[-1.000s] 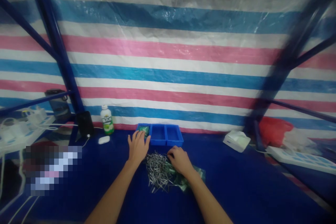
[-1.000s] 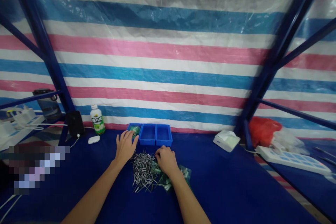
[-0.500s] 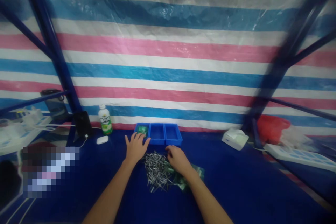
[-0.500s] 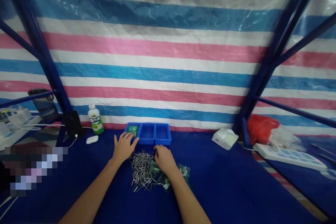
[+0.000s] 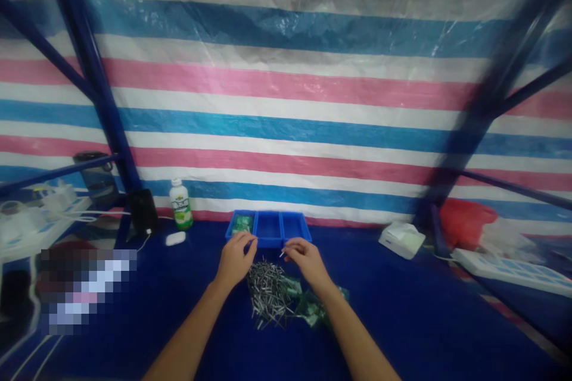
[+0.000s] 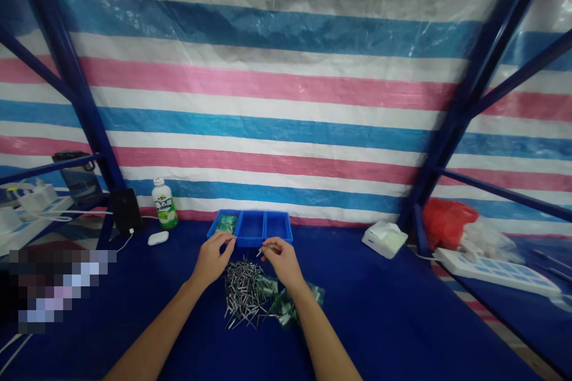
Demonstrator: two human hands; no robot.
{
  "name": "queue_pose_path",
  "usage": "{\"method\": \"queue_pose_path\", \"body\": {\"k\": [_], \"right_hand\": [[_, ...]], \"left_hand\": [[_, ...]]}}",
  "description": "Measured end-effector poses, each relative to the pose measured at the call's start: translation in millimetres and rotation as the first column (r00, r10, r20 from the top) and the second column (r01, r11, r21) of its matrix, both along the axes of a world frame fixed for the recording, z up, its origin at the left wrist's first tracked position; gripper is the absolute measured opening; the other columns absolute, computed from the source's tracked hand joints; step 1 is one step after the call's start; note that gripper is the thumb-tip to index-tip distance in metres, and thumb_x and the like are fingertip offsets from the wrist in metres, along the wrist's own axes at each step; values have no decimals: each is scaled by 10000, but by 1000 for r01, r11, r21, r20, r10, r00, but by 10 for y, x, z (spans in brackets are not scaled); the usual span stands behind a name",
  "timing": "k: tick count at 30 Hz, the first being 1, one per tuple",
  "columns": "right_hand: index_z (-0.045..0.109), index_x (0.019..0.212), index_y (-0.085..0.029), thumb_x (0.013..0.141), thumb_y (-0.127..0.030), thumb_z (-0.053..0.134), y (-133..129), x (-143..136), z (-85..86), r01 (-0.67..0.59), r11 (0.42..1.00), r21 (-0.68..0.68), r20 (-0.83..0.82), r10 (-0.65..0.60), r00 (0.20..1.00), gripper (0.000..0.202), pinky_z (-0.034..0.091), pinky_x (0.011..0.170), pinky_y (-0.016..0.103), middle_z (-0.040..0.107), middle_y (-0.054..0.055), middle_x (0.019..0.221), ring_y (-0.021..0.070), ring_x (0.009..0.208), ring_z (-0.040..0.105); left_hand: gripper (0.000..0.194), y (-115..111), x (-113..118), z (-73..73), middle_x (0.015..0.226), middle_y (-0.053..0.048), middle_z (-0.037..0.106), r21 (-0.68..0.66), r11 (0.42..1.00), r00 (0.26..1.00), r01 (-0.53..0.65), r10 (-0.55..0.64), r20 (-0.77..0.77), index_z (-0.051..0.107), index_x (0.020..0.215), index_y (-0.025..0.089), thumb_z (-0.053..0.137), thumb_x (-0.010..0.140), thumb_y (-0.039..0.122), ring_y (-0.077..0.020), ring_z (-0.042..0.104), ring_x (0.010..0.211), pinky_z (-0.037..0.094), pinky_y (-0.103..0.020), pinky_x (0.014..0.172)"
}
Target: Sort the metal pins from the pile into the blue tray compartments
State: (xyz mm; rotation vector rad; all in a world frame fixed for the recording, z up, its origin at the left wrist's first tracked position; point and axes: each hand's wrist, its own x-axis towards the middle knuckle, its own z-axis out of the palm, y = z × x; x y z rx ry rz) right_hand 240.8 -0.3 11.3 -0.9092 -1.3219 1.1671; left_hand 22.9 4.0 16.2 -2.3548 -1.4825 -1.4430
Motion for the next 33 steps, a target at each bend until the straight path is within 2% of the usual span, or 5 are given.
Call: {"method": "queue_pose_path", "body": {"k": [5, 10, 17, 25, 33], "right_hand": [[661, 925, -186, 688, -309, 778, -63, -13, 57, -75, 991, -106, -216, 51, 975, 292, 497, 684, 293, 729, 46, 824, 148, 666, 619], [675, 925, -189, 684, -301, 826, -109, 4, 107, -202, 968, -150, -418, 123, 900, 306, 494, 672, 268, 723, 43, 884, 114, 639, 604], [612, 694, -181, 774, -380, 762, -100, 61, 140, -348, 915, -205, -664, 131, 736, 261, 480, 645, 258, 573, -29, 626, 101, 583, 529], [456, 582, -204, 741, -445, 719, 28, 6, -33, -179, 921, -345, -367, 42, 929, 390, 388, 534, 244, 405, -61, 487, 106, 493, 426], [464, 607, -203, 719, -571, 686, 39, -20, -92, -83, 958, -274, -140, 46, 989, 444, 392, 530, 245, 449, -53, 519, 112, 493, 468]], "left_hand": [[186, -58, 85, 12, 843, -17, 658, -93, 986, 990, 142, -143, -11, 677, 870, 206, 513, 929, 272, -140, 604, 748, 467, -262, 735], [180, -68, 132, -17, 792, -12, 636, -121, 980, 987, 156, -161, -31, 665, 826, 196, 524, 920, 257, -138, 580, 714, 444, -256, 700], [207, -24, 101, -57, 732, 0, 611, -120, 985, 992, 127, -128, -1, 659, 777, 194, 514, 918, 239, -128, 556, 674, 411, -242, 650], [229, -4, 83, -46, 743, -11, 621, -129, 985, 994, 112, -111, 14, 660, 783, 193, 499, 921, 280, -134, 559, 672, 422, -248, 658], [260, -11, 27, -6, 716, -11, 617, -139, 990, 999, 13, -20, -49, 667, 760, 205, 487, 921, 299, -143, 556, 645, 408, -257, 633]]}}
